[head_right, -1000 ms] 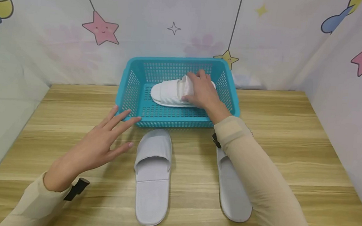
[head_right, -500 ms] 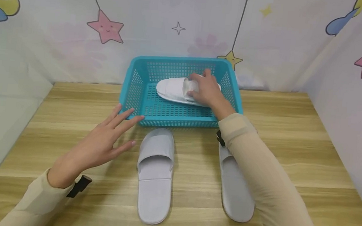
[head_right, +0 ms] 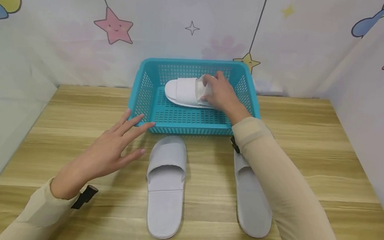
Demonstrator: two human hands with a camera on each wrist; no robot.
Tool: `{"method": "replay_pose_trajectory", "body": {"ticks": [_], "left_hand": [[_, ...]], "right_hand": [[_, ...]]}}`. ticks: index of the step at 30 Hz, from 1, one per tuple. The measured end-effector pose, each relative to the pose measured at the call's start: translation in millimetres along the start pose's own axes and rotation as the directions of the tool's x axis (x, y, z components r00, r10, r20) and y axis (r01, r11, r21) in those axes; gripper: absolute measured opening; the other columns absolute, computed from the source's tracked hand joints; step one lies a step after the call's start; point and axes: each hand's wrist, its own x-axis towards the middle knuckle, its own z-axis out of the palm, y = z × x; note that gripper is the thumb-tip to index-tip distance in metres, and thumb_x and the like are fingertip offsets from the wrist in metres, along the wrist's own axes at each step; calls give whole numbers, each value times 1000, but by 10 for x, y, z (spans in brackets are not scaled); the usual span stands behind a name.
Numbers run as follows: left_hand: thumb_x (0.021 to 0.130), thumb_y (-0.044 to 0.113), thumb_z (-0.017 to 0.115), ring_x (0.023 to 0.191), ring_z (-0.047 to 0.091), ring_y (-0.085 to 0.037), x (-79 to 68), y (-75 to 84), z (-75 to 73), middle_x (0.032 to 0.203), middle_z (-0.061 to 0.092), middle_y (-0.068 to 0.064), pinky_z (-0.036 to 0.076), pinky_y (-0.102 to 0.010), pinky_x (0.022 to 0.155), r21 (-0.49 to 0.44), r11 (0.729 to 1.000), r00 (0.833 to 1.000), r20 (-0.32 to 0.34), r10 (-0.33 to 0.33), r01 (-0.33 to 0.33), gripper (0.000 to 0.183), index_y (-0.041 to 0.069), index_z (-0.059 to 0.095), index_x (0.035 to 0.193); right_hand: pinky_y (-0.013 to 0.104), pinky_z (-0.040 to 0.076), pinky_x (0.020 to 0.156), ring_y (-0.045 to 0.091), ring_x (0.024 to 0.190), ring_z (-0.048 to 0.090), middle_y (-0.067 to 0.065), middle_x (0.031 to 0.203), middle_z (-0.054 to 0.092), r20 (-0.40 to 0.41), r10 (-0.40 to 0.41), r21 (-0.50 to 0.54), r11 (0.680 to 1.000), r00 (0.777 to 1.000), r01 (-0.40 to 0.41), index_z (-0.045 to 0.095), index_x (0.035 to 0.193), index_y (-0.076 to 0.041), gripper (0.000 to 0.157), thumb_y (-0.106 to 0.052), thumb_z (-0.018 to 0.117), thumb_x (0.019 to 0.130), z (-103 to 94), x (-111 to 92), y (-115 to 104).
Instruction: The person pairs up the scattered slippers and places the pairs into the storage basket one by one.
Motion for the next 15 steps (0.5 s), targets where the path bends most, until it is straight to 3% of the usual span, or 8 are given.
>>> {"method": "replay_pose_trajectory", "body": {"ticks": [3,7,10,15], "left_hand": [[102,26,75,161,16,-50,0,-1,-1,168,39,-22,48,-79,96,-2,1000,1000,-9,5,-5,68,18,47,163],[102,27,75,162,14,-50,-1,2,-2,169,38,-21,47,-80,98,-7,1000,1000,9,-4,4,68,18,46,164],[102,28,75,162,13,-49,1,-5,7,169,37,-21,46,-80,98,-12,1000,1000,17,-8,8,69,19,45,164],[101,25,76,161,15,-51,1,-12,11,168,39,-23,47,-78,99,-13,1000,1000,-18,17,-17,69,16,47,163]], "right_hand": [[59,46,106,45,130,51,24,156,38,14,1,-17,1000,1000,0,54,137,-10,42,-21,75,103,12,15,2],[62,39,117,45,150,38,22,166,34,59,9,-58,998,998,-5,51,150,-13,51,-24,72,105,36,23,7],[64,35,120,45,156,30,22,172,27,88,28,-65,998,996,-22,40,163,-19,64,-27,69,107,56,25,14],[64,39,117,47,152,37,24,172,27,95,75,-13,997,993,-74,19,171,-16,83,-31,69,107,71,26,23]]}}
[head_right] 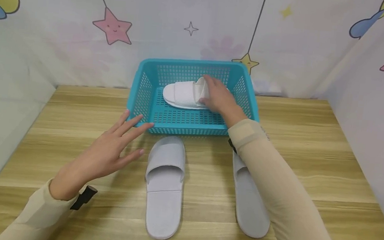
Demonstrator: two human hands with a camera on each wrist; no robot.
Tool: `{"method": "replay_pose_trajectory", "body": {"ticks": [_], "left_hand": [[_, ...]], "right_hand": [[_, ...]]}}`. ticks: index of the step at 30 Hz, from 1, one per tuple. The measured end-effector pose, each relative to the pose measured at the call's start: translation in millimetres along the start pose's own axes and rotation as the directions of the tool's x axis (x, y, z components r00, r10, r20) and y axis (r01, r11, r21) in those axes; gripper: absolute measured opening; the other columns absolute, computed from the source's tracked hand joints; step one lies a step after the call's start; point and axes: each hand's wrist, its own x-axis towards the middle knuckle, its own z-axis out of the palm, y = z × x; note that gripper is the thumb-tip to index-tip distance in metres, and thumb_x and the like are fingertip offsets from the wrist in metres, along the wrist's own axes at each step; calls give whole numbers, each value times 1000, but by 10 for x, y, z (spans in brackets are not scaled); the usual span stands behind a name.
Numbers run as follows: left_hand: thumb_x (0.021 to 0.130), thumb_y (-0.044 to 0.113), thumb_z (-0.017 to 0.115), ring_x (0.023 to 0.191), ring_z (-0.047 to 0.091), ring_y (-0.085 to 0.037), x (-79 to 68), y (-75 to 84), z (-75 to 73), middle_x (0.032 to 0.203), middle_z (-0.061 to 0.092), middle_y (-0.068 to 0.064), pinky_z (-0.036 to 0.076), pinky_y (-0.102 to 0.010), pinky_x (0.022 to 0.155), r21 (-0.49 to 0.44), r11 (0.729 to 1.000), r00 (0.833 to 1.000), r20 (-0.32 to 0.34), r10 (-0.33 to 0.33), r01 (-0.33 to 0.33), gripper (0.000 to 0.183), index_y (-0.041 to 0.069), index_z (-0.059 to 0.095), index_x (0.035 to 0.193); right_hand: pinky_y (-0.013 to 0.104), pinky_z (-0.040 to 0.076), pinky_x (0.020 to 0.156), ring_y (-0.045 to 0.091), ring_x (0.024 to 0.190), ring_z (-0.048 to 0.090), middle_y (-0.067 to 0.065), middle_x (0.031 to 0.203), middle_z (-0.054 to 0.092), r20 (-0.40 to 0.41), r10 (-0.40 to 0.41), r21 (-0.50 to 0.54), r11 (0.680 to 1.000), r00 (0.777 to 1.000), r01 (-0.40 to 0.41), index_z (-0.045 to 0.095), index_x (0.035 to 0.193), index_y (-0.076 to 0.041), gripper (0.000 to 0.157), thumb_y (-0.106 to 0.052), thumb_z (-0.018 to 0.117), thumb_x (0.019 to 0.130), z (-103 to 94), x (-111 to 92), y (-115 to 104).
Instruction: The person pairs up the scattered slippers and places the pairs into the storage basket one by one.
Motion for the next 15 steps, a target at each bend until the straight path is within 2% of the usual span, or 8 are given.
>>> {"method": "replay_pose_trajectory", "body": {"ticks": [4,9,15], "left_hand": [[101,24,76,160,16,-52,3,11,-6,167,40,-23,47,-77,101,2,1000,1000,-9,6,-6,68,15,47,162],[102,23,76,160,17,-53,-1,26,-3,167,40,-23,45,-77,104,0,1000,1000,-1,2,-2,68,15,47,163],[102,22,75,160,16,-53,-1,31,5,167,40,-24,45,-75,106,-2,1000,1000,-6,-2,2,67,15,47,162]], "right_hand": [[63,40,117,46,150,40,23,169,32,-5,30,27,999,1000,-30,21,170,-8,84,-32,69,106,-3,-11,15],[62,40,117,44,149,41,21,170,32,20,40,46,998,999,-41,24,169,-9,80,-33,68,107,10,-20,22],[62,38,118,44,151,38,20,173,28,47,39,42,998,998,-41,21,170,-9,80,-34,66,108,2,-9,25]]}}
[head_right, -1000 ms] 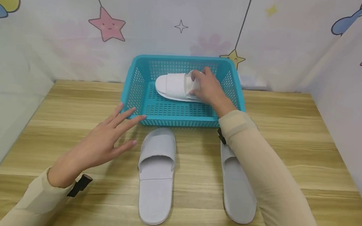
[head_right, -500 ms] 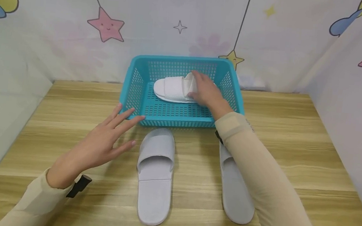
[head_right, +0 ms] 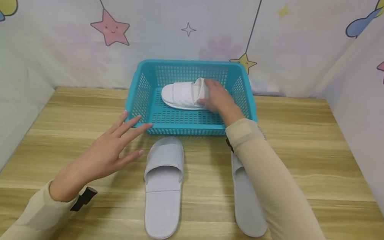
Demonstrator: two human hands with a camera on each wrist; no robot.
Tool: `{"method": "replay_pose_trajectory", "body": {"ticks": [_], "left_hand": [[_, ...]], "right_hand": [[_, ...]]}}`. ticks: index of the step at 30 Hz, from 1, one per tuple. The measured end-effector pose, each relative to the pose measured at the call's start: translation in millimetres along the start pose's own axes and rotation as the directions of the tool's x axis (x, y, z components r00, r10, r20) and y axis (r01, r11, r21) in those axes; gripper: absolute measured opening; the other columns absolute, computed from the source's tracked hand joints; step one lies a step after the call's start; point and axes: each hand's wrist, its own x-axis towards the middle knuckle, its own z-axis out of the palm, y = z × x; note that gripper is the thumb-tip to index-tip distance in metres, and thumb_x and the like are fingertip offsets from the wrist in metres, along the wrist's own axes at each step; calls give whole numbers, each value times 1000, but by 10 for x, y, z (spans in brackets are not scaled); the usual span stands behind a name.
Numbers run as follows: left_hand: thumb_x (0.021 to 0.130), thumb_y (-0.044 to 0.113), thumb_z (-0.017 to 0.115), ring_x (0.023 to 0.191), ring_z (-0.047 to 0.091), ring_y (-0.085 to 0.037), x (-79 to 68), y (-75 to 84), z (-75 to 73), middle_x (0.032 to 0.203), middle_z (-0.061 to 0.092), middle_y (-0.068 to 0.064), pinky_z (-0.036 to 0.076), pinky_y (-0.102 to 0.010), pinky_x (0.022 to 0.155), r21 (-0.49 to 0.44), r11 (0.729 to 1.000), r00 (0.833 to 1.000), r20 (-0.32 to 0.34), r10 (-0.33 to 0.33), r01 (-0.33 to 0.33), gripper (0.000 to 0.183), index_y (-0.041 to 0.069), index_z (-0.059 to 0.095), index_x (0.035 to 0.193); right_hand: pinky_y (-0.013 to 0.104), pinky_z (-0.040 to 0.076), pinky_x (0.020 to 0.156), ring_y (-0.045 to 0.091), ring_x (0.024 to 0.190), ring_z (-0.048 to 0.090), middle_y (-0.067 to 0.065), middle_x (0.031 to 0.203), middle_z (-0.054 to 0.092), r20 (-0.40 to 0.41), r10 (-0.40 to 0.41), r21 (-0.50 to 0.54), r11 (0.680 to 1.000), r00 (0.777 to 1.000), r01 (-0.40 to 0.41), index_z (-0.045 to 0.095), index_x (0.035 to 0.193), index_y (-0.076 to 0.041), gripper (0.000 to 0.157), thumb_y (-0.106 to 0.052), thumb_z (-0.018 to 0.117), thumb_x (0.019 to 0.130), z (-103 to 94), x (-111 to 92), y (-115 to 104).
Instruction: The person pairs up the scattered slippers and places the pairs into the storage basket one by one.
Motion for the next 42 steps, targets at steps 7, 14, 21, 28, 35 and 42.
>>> {"method": "replay_pose_trajectory", "body": {"ticks": [7,14,21,28,35,42], "left_hand": [[101,22,76,159,18,-54,13,13,11,166,40,-25,43,-74,108,10,1000,1000,-1,2,-2,68,15,47,162],[101,22,77,160,17,-53,13,14,12,167,39,-25,43,-73,109,18,1000,1000,-1,-3,3,69,14,46,163],[102,25,75,161,14,-52,16,-3,16,169,37,-24,42,-74,110,18,1000,1000,24,-16,16,69,15,45,163],[102,24,75,161,14,-53,9,3,11,168,37,-24,39,-75,111,10,1000,1000,20,-10,10,69,15,45,163],[101,22,76,160,17,-53,2,7,5,166,40,-25,41,-75,110,13,1000,1000,-6,-2,3,68,15,48,162],[101,23,76,159,17,-54,1,-1,-2,166,40,-25,43,-75,107,6,1000,1000,-4,4,-4,68,15,48,162]], "right_hand": [[60,37,120,43,154,35,20,175,24,17,17,-12,1000,1000,-17,21,171,-10,83,-37,67,107,-6,21,15],[59,39,118,43,150,41,20,172,30,0,14,4,1000,1000,-14,25,170,-9,82,-35,69,106,-11,31,24],[59,39,118,43,150,41,20,173,28,1,21,15,1000,1000,-21,24,170,-10,81,-35,68,107,-11,28,19],[59,39,118,43,151,40,19,173,27,7,35,12,999,999,-35,23,171,-10,82,-35,68,107,-14,16,7],[60,39,117,43,150,41,19,173,28,-10,27,34,999,1000,-27,23,170,-11,82,-35,69,106,8,11,6],[61,38,118,44,151,39,19,174,25,-8,17,26,1000,1000,-17,22,171,-10,83,-33,68,107,20,10,12]]}}
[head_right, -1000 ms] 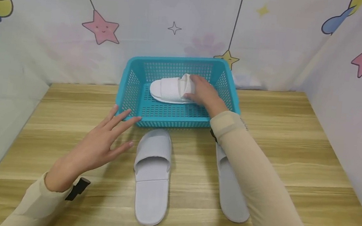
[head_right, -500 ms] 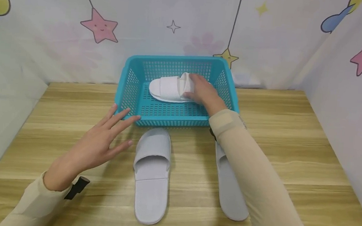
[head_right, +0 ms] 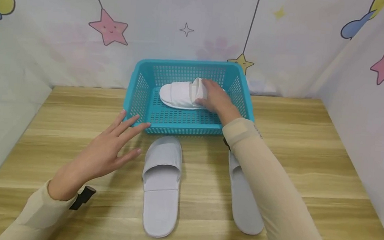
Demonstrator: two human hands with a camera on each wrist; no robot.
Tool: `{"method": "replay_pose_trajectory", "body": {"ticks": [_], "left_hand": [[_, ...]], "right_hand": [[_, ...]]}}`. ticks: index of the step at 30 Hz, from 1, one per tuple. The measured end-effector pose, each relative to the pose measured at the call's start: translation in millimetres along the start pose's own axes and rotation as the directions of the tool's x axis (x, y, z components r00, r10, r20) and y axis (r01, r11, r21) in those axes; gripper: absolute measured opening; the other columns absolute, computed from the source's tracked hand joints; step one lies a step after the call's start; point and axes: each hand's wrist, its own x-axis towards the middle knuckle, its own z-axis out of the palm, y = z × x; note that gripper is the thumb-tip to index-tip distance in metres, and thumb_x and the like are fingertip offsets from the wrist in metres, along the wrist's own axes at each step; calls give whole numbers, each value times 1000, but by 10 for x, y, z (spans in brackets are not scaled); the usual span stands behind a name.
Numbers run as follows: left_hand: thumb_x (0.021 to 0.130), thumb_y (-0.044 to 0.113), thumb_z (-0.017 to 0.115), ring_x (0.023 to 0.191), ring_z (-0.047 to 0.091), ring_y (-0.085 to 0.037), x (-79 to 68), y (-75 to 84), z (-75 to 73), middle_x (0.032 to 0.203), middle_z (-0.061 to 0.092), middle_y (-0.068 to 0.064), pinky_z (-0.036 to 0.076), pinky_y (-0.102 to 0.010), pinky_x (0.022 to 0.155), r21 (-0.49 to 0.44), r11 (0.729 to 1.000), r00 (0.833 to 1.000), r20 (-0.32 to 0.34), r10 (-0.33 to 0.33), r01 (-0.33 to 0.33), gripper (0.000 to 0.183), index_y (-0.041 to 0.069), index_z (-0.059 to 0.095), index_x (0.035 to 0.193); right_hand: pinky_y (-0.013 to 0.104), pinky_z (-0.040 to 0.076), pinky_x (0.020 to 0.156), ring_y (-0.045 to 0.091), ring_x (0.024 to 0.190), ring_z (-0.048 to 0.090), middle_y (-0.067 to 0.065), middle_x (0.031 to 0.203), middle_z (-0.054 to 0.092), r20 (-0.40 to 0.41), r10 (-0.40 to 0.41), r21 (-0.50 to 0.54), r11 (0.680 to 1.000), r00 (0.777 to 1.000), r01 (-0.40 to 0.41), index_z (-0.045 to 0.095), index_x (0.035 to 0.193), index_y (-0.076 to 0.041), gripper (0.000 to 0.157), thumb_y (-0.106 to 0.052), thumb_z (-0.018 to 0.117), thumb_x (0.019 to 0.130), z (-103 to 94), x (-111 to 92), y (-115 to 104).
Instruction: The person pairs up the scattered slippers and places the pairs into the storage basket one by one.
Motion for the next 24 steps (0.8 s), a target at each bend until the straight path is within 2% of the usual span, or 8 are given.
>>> {"method": "replay_pose_trajectory", "body": {"ticks": [9,18,21,24], "left_hand": [[101,21,76,160,13,-55,-2,-24,-31,170,34,-25,39,-73,113,-8,1000,999,23,27,-26,72,12,43,164],[101,24,76,161,9,-52,-9,-59,10,173,29,-23,38,-73,113,-22,999,999,25,38,-37,74,14,41,166],[101,24,76,161,10,-52,-17,-63,10,172,30,-23,38,-73,113,-17,999,999,20,43,-43,74,14,41,166],[101,23,77,161,12,-53,-35,-65,8,171,32,-23,39,-74,112,-8,999,999,12,42,-42,74,14,42,165]], "right_hand": [[60,37,119,44,152,37,20,175,23,10,-7,7,1000,1000,7,20,171,-9,82,-32,67,108,-28,-4,-4],[63,36,119,45,155,33,22,175,20,7,-16,2,1000,1000,16,16,172,-10,83,-33,65,109,-13,-14,33],[62,34,121,45,157,29,21,176,17,4,-27,-22,999,1000,27,13,172,-10,84,-36,63,109,6,-4,44],[60,27,126,41,162,19,18,179,11,-2,-46,-57,997,999,46,9,173,-11,87,-43,59,110,23,12,26]]}}
